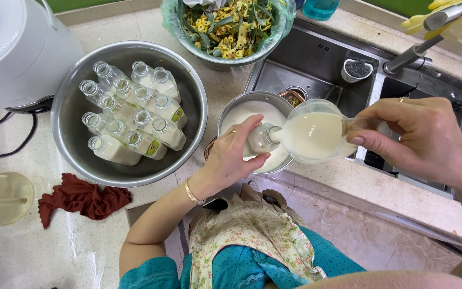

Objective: The person is filling multiple small glass bottles with milk from a pot using a measuring cup and a pitcher.

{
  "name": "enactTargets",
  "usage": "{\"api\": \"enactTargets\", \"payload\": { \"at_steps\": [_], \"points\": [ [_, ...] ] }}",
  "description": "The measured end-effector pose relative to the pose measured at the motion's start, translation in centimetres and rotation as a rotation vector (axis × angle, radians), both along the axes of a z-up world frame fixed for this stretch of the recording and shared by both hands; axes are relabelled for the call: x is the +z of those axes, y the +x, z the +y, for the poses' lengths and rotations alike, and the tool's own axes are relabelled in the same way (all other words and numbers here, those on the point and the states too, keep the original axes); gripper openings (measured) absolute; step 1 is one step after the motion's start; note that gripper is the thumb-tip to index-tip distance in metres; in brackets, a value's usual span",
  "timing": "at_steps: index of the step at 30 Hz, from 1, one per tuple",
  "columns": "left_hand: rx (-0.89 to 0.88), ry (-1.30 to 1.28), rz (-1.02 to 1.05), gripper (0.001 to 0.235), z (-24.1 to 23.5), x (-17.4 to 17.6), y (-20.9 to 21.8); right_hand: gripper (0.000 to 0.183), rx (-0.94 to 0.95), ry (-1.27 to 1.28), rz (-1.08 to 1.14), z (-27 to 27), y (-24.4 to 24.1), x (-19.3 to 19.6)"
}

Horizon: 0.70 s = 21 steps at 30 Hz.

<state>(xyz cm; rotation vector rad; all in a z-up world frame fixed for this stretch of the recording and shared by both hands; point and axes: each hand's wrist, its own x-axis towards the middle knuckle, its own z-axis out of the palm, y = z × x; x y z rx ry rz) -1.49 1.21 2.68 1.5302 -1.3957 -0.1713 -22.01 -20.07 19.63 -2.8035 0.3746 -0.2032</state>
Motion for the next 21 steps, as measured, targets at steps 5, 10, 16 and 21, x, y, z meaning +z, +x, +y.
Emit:
{"api": "enactTargets", "payload": {
  "at_steps": [5, 10, 16, 21],
  "points": [
    [-0.013, -0.011, 0.009, 0.076, 0.0, 0.1, 0.0, 0.027, 0.015, -0.006, 0.004, 0.0, 0.0, 0.0],
    [-0.017, -0.013, 0.020, 0.074, 0.0, 0.0, 0.0, 0.027, 0.023, -0.010, -0.002, 0.2, 0.2, 0.2],
    [-0.017, -0.026, 0.027, 0.074, 0.0, 0.0, 0.0, 0.027, -0.026, -0.027, 0.027, 0.0, 0.0, -0.1],
    [0.001, -0.035, 0.052, 0.075, 0.2, -0.1, 0.5, 0.031, -0.019, 0.142, -0.092, -1.4, -1.3, -2.1]
  ]
}}
